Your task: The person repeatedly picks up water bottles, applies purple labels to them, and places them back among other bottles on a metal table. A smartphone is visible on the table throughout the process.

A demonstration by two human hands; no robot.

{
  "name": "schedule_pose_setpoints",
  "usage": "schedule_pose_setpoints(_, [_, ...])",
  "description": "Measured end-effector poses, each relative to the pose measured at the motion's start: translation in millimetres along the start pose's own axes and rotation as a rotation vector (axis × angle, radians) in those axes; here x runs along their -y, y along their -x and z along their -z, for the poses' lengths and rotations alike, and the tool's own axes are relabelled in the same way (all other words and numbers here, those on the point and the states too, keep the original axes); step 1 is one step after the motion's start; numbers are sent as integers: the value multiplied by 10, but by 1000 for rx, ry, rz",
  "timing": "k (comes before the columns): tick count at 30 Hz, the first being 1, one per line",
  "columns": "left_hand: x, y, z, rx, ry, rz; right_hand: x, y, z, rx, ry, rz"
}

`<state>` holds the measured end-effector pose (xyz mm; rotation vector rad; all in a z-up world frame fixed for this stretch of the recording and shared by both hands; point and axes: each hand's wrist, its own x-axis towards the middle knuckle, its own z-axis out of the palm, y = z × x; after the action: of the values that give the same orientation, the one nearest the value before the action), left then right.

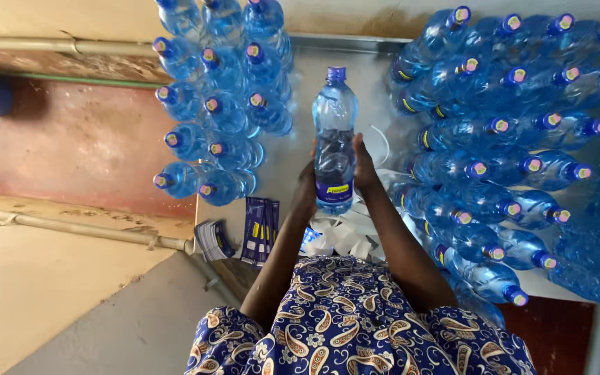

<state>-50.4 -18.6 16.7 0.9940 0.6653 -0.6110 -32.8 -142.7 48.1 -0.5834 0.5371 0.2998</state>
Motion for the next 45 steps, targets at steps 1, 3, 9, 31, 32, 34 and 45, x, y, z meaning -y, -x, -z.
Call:
schedule_pose_setpoints(1, [-38,-8,-4,5,-2,-12,84,19,5,11,1,8])
schedule_pose_setpoints(3, [-102,-25,-27,-129,-389,-72,271,54,16,231,743,342])
schedule_pose_setpoints(9, [-122,683,-527,-169,-188,13,171,137,69,268,551,327])
schedule_pose_setpoints(31, [-484,642,-236,465,-640,-664,489,799,270,51,1150,822])
schedule_pose_setpoints(32, [-451,628,-365,520,-672,-693,518,810,267,-74,1200,896])
schedule_pose_setpoints(34, [-407,536,-686,584,-705,-729,550,767,280,-207,1248,978])
schedule_pose_setpoints(45, [-449,-63,-1818,517,-987,-854,48,864,755,-544,1278,828])
